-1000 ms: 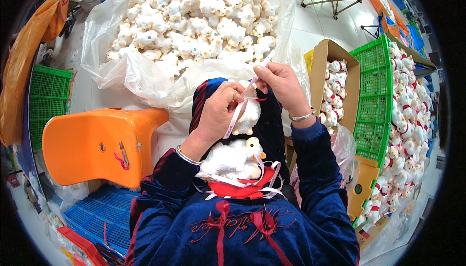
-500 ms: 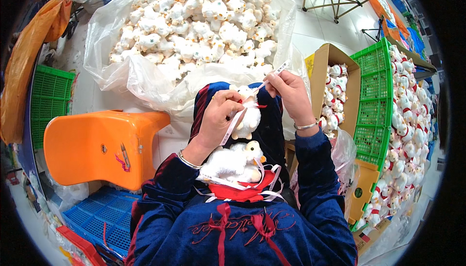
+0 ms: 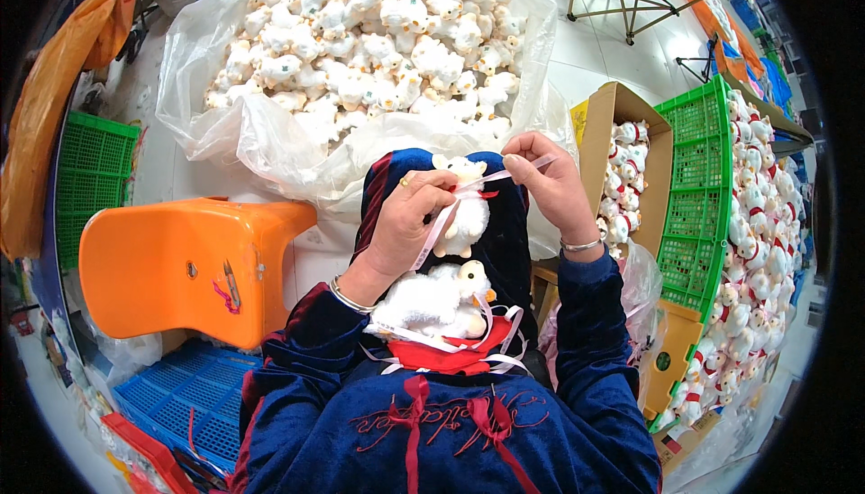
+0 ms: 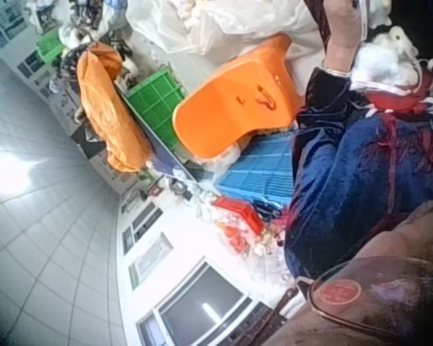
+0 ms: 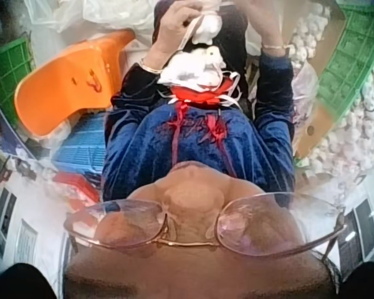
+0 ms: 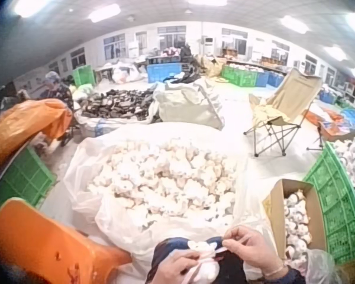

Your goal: The person sits on the floor and ties red ribbons around the necks of small white plush toys. They pick up each toy, wrap the ribbon, and tie a bow, then place the finished toy aside.

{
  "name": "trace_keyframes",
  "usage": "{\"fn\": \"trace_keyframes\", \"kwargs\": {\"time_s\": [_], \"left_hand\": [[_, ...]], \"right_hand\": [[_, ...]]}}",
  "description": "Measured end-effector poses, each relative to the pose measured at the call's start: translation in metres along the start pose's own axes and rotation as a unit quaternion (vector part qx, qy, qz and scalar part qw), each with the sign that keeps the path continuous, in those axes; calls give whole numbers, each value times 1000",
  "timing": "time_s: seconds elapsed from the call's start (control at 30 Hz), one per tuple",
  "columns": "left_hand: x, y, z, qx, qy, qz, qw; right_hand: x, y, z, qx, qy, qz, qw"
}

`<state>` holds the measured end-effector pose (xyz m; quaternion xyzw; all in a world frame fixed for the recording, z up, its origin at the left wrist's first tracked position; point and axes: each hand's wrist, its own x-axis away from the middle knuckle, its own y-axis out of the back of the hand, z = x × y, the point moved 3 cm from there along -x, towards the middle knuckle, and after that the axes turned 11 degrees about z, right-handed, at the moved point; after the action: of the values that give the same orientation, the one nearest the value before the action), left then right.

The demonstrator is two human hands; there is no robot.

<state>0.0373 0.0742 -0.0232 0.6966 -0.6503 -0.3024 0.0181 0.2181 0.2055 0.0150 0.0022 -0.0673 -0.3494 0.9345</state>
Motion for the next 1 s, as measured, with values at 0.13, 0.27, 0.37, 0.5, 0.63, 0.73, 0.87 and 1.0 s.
{"fn": "trace_keyframes", "kwargs": {"time_s": [0.13, 0.27, 0.37, 0.5, 0.63, 0.73, 0.87, 1.0], "left_hand": [[-5, 6, -3, 9, 35, 22, 999], [-8, 8, -1, 6, 33, 32, 999], [-13, 8, -5, 13, 28, 44, 999], [-21, 10, -4, 6, 5, 70, 998], [-23, 5, 0, -13, -5, 54, 998], [-22, 3, -1, -10, 17, 32, 999], [-19, -3, 3, 53, 74, 4, 996], [-16, -6, 4, 54, 82, -18, 995]], "right_hand": [[3, 1, 8, 97, -13, -16, 995], [6, -8, 35, 285, -154, 72, 943], [5, -7, 26, 339, -50, 71, 937], [-2, -12, 40, 380, 56, 45, 922], [-5, -19, 45, 284, 57, 59, 955], [1, -21, 44, 284, -42, 67, 956], [15, -22, 43, 348, 38, 63, 935], [25, -33, 27, 336, 102, 63, 934]]}}
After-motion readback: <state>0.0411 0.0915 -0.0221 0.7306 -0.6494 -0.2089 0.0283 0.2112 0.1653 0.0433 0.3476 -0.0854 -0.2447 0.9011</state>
